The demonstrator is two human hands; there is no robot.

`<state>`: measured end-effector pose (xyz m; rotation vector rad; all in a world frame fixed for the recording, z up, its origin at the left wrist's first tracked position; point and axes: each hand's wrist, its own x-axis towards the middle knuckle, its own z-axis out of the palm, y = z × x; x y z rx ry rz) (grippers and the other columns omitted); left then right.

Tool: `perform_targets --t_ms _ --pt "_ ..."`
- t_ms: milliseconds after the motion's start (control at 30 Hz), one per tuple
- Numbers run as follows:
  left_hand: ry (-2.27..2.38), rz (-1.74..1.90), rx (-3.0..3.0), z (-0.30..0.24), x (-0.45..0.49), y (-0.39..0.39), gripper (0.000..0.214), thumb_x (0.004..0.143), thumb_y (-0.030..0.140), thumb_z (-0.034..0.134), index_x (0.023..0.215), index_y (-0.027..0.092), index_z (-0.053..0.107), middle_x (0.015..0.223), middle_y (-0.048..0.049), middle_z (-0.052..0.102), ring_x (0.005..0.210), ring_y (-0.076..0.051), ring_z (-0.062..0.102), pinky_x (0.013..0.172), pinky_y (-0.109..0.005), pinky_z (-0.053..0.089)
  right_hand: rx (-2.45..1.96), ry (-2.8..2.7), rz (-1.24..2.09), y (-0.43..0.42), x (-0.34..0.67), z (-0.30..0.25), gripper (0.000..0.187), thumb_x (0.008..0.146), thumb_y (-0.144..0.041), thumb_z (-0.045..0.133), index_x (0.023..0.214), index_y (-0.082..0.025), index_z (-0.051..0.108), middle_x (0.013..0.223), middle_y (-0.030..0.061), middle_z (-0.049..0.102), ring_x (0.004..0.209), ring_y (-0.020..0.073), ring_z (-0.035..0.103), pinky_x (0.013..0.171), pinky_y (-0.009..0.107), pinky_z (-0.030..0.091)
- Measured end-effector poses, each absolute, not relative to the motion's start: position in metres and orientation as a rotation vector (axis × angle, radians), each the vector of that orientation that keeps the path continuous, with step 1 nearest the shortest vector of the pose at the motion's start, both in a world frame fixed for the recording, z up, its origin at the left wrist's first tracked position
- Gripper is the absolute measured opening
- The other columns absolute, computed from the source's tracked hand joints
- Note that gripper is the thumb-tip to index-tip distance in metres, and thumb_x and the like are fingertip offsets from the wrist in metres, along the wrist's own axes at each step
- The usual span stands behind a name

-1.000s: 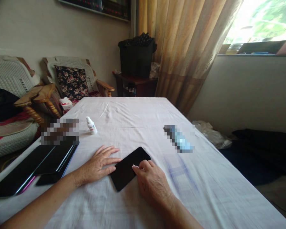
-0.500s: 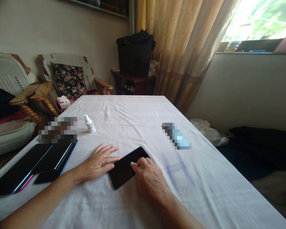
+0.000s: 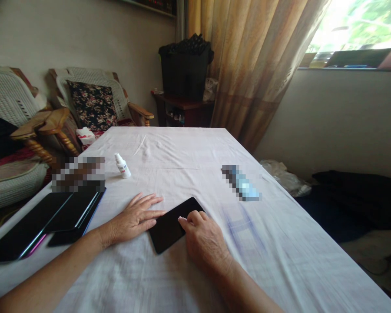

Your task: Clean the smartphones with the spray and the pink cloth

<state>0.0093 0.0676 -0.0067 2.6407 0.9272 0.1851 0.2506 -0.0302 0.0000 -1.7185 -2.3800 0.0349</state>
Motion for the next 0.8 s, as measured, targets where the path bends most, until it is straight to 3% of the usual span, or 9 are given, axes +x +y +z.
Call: perform_targets --t_ms 300,433,800 --pt "0.913 0.211 2.662 -0.008 0.009 0.068 0.037 0.094 0.029 0.053 0.129 0.039 0.058 0.149 -0.0025 0.045 0.14 -0.028 0.034 0.115 -0.057 0.016 -1.787 -2.418 -0.01 -0.027 0.245 0.003 0.042 0.089 -0.009 0.047 0.125 -0.02 0.064 0.096 0.0078 0.064 0.084 0.0198 0.058 0.071 0.028 0.045" --pt "0.888 0.253 2.657 -0.009 0.009 0.068 0.037 0.094 0.029 0.053 0.129 0.039 0.059 0.149 -0.0013 0.045 0.139 -0.028 0.035 0.115 -0.056 0.015 -1.754 -2.474 0.026 -0.019 0.239 0.014 0.034 0.089 -0.01 0.049 0.113 -0.023 0.068 0.09 0.0061 0.062 0.082 0.0197 0.057 0.066 0.028 0.042" --pt "0.907 0.22 2.661 -0.009 0.011 0.067 0.038 0.094 0.029 0.053 0.13 0.04 0.057 0.149 -0.0011 0.045 0.14 -0.028 0.033 0.115 -0.058 0.016 -1.912 -2.304 -0.003 -0.008 0.238 0.007 0.036 0.09 -0.01 0.048 0.114 -0.026 0.069 0.1 0.0071 0.065 0.088 0.0198 0.059 0.071 0.028 0.044"
